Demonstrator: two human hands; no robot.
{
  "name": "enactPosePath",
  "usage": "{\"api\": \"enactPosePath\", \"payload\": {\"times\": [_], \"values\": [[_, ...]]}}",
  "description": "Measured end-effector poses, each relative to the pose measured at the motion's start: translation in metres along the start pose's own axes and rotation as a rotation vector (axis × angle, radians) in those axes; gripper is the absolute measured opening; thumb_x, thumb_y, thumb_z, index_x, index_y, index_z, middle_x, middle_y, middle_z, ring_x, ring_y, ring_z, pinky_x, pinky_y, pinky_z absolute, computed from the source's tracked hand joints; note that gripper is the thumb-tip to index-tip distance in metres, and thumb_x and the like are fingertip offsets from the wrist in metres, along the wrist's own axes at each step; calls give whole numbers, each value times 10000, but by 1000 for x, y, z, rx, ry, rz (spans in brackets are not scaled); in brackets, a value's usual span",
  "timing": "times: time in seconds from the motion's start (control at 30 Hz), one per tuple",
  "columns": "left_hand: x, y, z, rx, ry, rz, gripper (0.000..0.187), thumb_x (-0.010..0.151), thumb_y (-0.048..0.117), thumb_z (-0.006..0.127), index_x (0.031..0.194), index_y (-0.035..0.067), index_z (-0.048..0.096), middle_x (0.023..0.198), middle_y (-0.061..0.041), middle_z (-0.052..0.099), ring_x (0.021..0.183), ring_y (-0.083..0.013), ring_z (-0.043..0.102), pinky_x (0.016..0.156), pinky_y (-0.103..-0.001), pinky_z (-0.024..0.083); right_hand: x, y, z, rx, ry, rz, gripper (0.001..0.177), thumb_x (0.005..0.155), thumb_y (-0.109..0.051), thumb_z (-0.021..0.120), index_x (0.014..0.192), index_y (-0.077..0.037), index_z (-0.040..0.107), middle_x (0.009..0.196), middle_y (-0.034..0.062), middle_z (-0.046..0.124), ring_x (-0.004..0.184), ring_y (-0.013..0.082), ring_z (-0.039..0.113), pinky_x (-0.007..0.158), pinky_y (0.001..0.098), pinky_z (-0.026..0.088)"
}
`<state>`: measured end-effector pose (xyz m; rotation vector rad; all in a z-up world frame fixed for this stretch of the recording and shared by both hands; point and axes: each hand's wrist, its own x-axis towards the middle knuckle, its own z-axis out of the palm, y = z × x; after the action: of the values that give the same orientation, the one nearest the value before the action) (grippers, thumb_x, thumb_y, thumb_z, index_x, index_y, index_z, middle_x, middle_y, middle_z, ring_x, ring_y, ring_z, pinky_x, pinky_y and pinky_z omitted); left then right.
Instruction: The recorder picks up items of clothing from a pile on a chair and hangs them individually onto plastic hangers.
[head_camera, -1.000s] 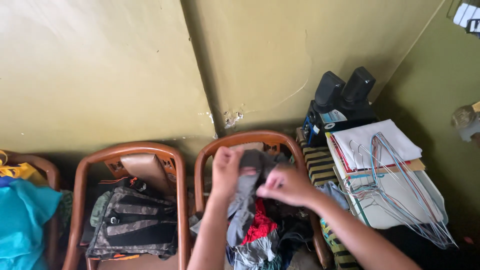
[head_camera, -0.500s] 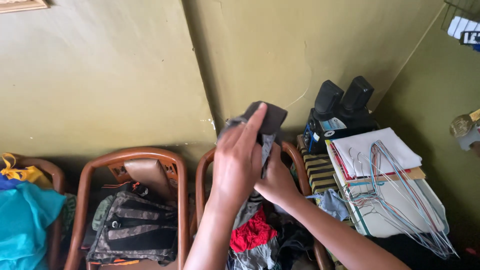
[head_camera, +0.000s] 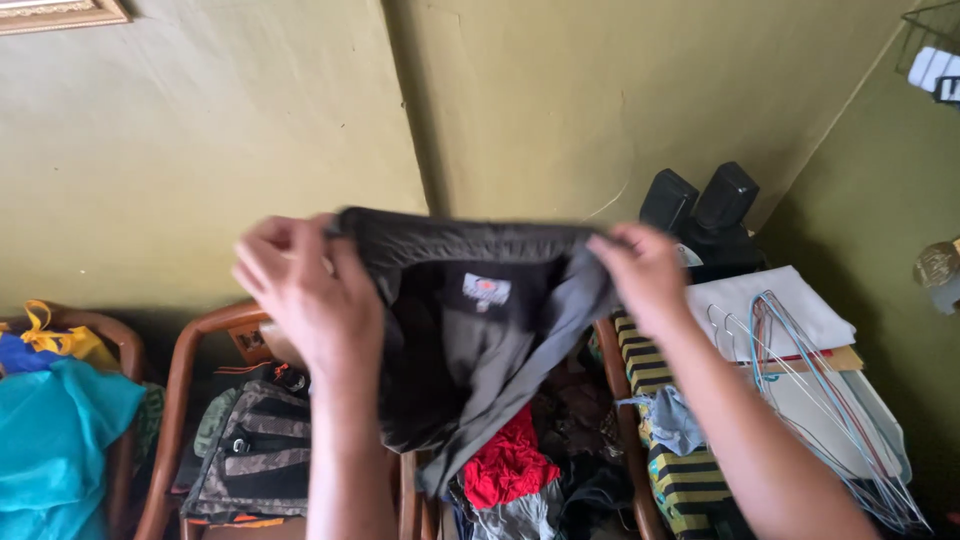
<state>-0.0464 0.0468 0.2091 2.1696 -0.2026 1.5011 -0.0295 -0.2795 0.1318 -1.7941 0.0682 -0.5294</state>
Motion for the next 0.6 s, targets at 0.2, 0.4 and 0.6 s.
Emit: {"api": "enactPosePath", "payload": {"times": [0.2, 0.4, 0.6], "values": [[17, 6, -49, -288, -156, -412, 117, 1130, 142, 554, 1150, 55, 630, 916, -131, 651, 843, -265, 637, 760, -360, 472, -2, -96, -47, 435, -255, 135, 208, 924, -67, 692, 1126, -20, 696, 994, 51, 727, 894, 145, 682, 811, 307, 563], [1, -20, -88, -989, -442, -791, 142, 1063, 46, 526, 1135, 67, 647, 978, -78, 696, 855, -135, 644, 753, -263, 517, -42, -104, -75, 459, -390, 304, 306, 838, -20, 610, 1142, -42, 646, 1029, 67, 693, 953, 203, 690, 801, 380, 588], [-44, -72, -62, -1180, -662, -864, 249, 993, -16, 523, 1176, 120, 623, 965, -84, 708, 871, -146, 666, 766, -268, 527, -47, 3, -105, 550, -436, 301, 89, 962, -1, 572, 989, 21, 653, 993, 124, 663, 940, 246, 637, 838, 371, 533]]}}
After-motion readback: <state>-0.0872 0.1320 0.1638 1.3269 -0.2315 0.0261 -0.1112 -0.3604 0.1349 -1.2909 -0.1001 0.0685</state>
